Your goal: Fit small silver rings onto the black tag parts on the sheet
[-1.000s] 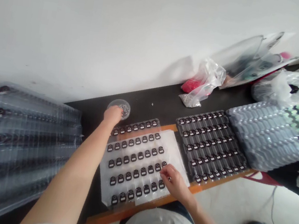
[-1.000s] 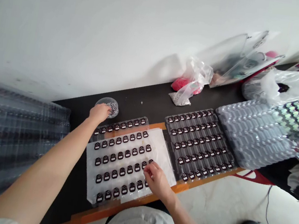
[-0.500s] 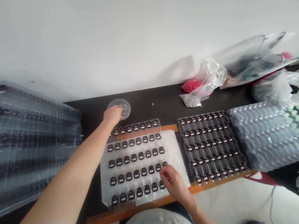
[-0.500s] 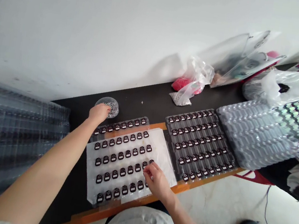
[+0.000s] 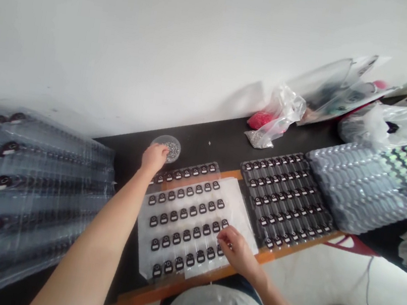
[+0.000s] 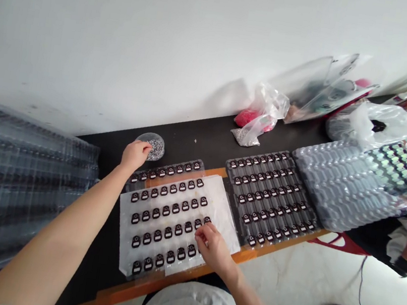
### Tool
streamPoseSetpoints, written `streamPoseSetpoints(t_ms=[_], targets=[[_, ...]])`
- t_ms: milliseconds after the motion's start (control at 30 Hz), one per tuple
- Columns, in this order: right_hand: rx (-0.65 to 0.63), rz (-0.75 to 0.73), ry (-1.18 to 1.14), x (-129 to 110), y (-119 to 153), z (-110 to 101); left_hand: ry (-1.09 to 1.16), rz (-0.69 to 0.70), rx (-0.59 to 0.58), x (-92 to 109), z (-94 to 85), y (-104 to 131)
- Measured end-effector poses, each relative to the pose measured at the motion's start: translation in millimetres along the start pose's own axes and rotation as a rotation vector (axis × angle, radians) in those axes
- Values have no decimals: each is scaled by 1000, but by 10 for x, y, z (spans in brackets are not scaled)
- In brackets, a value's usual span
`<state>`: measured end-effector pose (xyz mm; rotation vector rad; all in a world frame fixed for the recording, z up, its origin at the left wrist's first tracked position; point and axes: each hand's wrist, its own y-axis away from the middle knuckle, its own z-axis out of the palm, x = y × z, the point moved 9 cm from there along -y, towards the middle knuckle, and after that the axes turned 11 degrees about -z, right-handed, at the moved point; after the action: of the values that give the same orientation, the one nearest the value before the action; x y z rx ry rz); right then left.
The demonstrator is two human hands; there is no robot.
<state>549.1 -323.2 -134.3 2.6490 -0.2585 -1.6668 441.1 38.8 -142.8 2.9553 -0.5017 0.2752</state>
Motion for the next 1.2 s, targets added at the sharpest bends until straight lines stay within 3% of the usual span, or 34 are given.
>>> streamPoseSetpoints(t_ms=[267, 433, 500, 567, 633, 733, 933, 1200], targets=[[-9, 4, 16, -83, 27, 41, 66, -28, -14, -93, 4, 74], [1, 3, 4, -93, 50, 51, 430, -144, 35, -220, -80, 164], [8, 4, 2, -95, 53, 56, 731, -278, 3, -310, -60, 319], [10, -2, 1, -113, 47, 69, 1090, -414, -102, -334, 42, 564], [5, -9, 6, -142, 29, 91, 1415, -486, -265, -236, 150, 862], [-5, -15, 15, -195, -26, 126, 1680, -531, -456, -52, 211, 1305], [37, -119, -40, -473, -286, 134, 1791, -555, -558, 140, 198, 1887], [174, -156, -93, -838, -687, 108, 1779, -583, -621, 275, 260, 2308]])
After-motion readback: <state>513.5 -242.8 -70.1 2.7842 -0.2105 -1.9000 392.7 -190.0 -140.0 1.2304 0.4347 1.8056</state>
